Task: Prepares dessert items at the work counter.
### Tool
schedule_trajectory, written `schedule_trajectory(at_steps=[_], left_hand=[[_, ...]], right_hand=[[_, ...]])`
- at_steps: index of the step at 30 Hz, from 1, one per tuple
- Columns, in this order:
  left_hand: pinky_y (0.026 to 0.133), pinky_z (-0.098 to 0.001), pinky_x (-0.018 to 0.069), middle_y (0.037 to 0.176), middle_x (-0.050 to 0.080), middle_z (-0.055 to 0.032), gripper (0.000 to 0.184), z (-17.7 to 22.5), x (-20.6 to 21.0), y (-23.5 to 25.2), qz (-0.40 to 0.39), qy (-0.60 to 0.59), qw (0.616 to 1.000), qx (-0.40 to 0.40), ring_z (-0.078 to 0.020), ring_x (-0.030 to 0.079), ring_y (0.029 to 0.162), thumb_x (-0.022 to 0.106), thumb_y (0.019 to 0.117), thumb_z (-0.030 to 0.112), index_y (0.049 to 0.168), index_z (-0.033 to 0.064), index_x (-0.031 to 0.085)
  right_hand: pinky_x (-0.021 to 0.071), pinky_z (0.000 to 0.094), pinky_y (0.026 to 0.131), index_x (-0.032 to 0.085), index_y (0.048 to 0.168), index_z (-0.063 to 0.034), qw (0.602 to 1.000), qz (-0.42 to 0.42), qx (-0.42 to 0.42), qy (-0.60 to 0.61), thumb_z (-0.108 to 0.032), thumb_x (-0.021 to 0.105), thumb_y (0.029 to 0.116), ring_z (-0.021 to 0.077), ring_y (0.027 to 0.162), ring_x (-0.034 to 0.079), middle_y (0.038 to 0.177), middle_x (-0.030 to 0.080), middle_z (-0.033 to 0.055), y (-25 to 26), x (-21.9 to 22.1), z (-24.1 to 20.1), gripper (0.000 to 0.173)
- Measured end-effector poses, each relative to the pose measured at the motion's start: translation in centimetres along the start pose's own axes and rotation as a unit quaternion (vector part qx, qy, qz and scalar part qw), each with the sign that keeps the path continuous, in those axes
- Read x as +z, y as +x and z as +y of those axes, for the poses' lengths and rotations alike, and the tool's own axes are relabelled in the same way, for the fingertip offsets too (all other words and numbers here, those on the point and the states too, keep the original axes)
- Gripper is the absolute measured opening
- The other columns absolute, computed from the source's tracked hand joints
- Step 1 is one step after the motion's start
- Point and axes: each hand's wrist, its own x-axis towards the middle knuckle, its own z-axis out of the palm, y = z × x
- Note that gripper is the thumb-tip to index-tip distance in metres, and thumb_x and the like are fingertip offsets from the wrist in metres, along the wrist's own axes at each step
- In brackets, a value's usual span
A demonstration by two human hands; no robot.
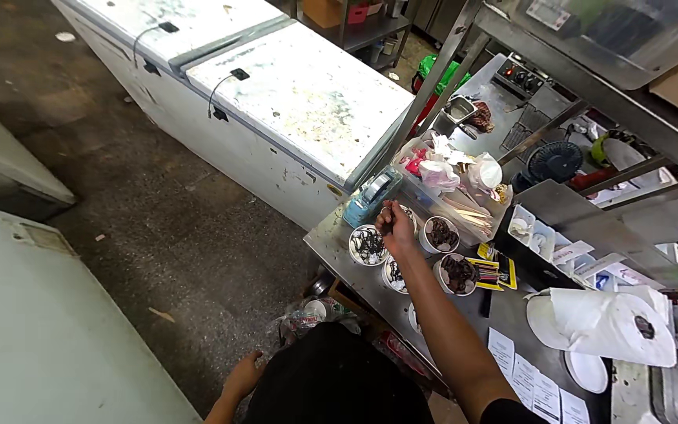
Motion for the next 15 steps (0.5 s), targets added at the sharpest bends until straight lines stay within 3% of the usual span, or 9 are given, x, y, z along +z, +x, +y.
schedule_trajectory(at_steps=[1,4,10,12,15], left_hand=[[0.116,-0.0584,0.0395,0.149,0.055,-0.0191,0.053,0.0,0.0,0.0,-0.002,0.001,1.0,0.0,-0.0365,0.053,0.139,0.054,0.1061,0.038,0.151,0.0094,0.05],[0.116,-0.0581,0.04,0.15,0.055,-0.019,0.054,0.2,-0.3,-0.2,-0.005,0.003,1.0,-0.001,-0.0365,0.053,0.139,0.054,0.1061,0.039,0.151,0.0099,0.05],[0.116,-0.0584,0.039,0.15,0.054,-0.0206,0.054,0.6,-1.0,0.1,-0.002,-0.004,1.0,0.005,-0.0376,0.052,0.14,0.055,0.1061,0.037,0.151,0.0073,0.049],[0.116,-0.0586,0.0389,0.15,0.054,-0.02,0.055,0.5,-1.1,0.2,0.0,-0.009,1.0,0.006,-0.0375,0.052,0.14,0.055,0.1058,0.039,0.151,0.0078,0.05],[0.115,-0.06,0.0396,0.148,0.056,-0.022,0.056,0.3,-0.9,0.1,0.01,-0.016,1.0,0.016,-0.0393,0.053,0.138,0.056,0.1056,0.04,0.148,0.005,0.052]], right_hand=[[0.048,0.0203,0.053,0.059,0.102,-0.014,1.0,0.008,-0.006,0.004,-0.031,0.026,0.1142,0.0046,0.05,0.05,0.06,0.048,-0.0085,0.6,0.0,-0.1,0.039],[0.0359,0.0177,0.043,0.057,0.102,-0.0158,0.999,0.009,-0.015,0.032,-0.034,0.024,0.1144,0.0026,0.042,0.038,0.055,0.04,-0.0103,2.5,0.4,-0.1,0.04],[0.0323,0.0158,0.042,0.057,0.103,-0.0169,0.997,0.039,-0.04,0.06,-0.033,0.024,0.1143,0.0009,0.042,0.035,0.057,0.039,-0.0115,3.2,-0.8,-1.7,0.039],[0.038,0.0169,0.045,0.056,0.097,-0.0197,0.99,0.094,-0.056,0.086,-0.037,0.026,0.1136,0.001,0.045,0.041,0.058,0.045,-0.0115,3.7,-2.2,-3.0,0.039],[0.0521,0.0245,0.058,0.051,0.084,-0.0215,0.975,0.164,-0.081,0.125,-0.046,0.03,0.1121,0.007,0.058,0.058,0.066,0.056,-0.0066,4.9,-4.3,-5.5,0.043]])
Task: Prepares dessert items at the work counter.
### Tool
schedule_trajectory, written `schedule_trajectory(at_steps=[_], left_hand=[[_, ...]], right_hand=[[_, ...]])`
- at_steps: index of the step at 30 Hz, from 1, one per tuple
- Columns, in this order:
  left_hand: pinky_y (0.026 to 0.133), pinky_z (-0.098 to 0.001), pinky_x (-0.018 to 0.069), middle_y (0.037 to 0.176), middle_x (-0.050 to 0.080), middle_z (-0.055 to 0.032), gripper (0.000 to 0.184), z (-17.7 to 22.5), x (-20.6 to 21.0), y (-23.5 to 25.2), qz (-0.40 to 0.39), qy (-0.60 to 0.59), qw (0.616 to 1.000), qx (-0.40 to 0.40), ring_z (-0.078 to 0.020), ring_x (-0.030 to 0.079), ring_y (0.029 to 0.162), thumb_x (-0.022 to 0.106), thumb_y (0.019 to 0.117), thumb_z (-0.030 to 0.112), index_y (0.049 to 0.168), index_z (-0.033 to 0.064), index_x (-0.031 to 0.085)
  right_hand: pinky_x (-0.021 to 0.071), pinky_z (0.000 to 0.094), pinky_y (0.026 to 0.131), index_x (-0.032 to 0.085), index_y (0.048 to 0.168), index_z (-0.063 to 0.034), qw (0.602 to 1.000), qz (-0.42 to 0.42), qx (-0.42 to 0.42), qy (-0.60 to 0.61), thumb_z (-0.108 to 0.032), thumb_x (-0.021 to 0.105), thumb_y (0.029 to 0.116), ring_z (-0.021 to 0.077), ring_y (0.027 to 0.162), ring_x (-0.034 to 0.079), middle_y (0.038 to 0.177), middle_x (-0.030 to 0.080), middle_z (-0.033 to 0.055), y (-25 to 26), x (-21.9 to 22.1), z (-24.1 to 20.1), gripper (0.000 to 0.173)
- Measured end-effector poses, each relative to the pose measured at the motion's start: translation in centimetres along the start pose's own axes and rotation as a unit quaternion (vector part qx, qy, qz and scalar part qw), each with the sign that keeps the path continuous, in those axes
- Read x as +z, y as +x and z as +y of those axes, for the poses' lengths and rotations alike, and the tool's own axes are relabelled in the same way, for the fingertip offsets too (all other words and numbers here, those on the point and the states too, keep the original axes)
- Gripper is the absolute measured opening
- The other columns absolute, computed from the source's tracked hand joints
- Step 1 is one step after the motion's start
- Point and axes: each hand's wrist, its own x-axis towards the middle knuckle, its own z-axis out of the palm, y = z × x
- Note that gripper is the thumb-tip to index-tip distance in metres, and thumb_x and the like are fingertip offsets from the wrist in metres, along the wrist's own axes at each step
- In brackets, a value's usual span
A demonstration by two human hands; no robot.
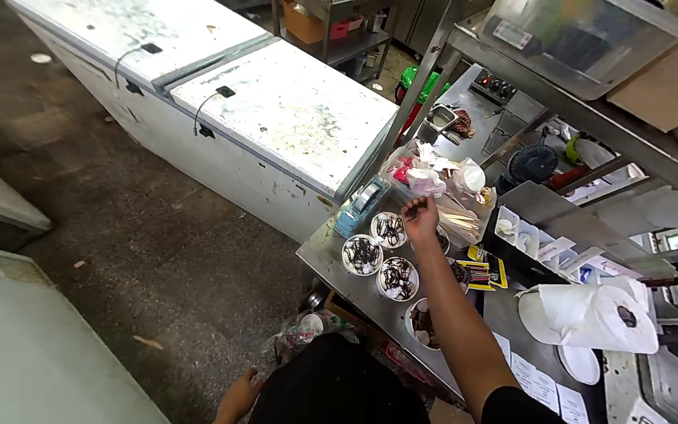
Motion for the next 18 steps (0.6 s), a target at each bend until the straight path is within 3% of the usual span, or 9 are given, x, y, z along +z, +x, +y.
schedule_trajectory(at_steps=[2,5,7,10,13,15,18], left_hand=[[0.115,-0.0604,0.04,0.147,0.057,-0.0213,0.054,-0.2,0.3,0.2,0.0,0.009,1.0,0.0,-0.039,0.054,0.137,0.055,0.1057,0.039,0.148,0.0058,0.053],[0.115,-0.0609,0.04,0.146,0.057,-0.022,0.052,-0.4,0.5,0.1,-0.005,0.02,1.0,-0.002,-0.0401,0.054,0.137,0.055,0.106,0.036,0.148,0.0057,0.053],[0.114,-0.0614,0.0405,0.146,0.058,-0.0219,0.052,-0.4,0.6,0.2,-0.008,0.023,1.0,-0.007,-0.0409,0.054,0.137,0.056,0.1056,0.036,0.148,0.0067,0.053],[0.114,-0.0616,0.0408,0.147,0.058,-0.0208,0.052,-0.4,0.5,0.5,-0.013,0.023,1.0,-0.012,-0.0407,0.054,0.137,0.056,0.1057,0.036,0.15,0.0084,0.052],[0.115,-0.0603,0.0404,0.147,0.057,-0.0211,0.052,-0.6,0.5,0.7,-0.013,0.017,1.0,-0.01,-0.04,0.054,0.137,0.056,0.1057,0.035,0.15,0.0082,0.051],[0.115,-0.0597,0.0396,0.148,0.056,-0.0213,0.053,-0.6,0.3,0.8,-0.009,0.009,1.0,-0.006,-0.0395,0.053,0.138,0.057,0.1054,0.035,0.15,0.007,0.051],[0.116,-0.0593,0.0395,0.148,0.056,-0.0216,0.054,-0.7,0.1,1.1,-0.009,0.007,1.0,-0.006,-0.0394,0.053,0.138,0.057,0.1056,0.036,0.15,0.006,0.05]], right_hand=[[0.0544,0.0266,0.062,0.051,0.085,-0.02,1.0,0.005,-0.019,-0.01,-0.045,0.031,0.1123,0.0087,0.062,0.061,0.07,0.059,-0.0045,1.3,-0.2,-1.3,0.042],[0.0464,0.0217,0.05,0.054,0.092,-0.0188,0.996,-0.02,-0.053,-0.065,-0.043,0.025,0.1134,0.0051,0.048,0.049,0.06,0.05,-0.0085,2.5,-0.3,-2.0,0.044],[0.05,0.0218,0.052,0.059,0.1,-0.0162,0.993,-0.029,-0.069,-0.089,-0.039,0.027,0.1141,0.005,0.048,0.051,0.058,0.049,-0.0091,2.7,-0.7,-2.1,0.042],[0.0536,0.0245,0.058,0.059,0.1,-0.0151,0.992,-0.039,-0.069,-0.094,-0.036,0.027,0.1144,0.0061,0.05,0.053,0.056,0.047,-0.009,2.1,-1.2,-1.8,0.041],[0.0393,0.0175,0.044,0.057,0.105,-0.0174,0.993,-0.057,-0.048,-0.089,-0.038,0.024,0.1143,0.0024,0.044,0.043,0.059,0.047,-0.0096,1.7,-1.3,-1.1,0.04],[0.0332,0.0157,0.041,0.057,0.108,-0.0172,0.994,-0.065,-0.029,-0.077,-0.037,0.024,0.1144,0.0013,0.042,0.037,0.062,0.047,-0.0095,1.2,-0.9,-0.9,0.039],[0.0358,0.0166,0.044,0.057,0.108,-0.0164,0.993,-0.077,-0.012,-0.089,-0.035,0.025,0.1143,0.0019,0.044,0.039,0.061,0.046,-0.0096,0.8,0.0,-0.2,0.038]])
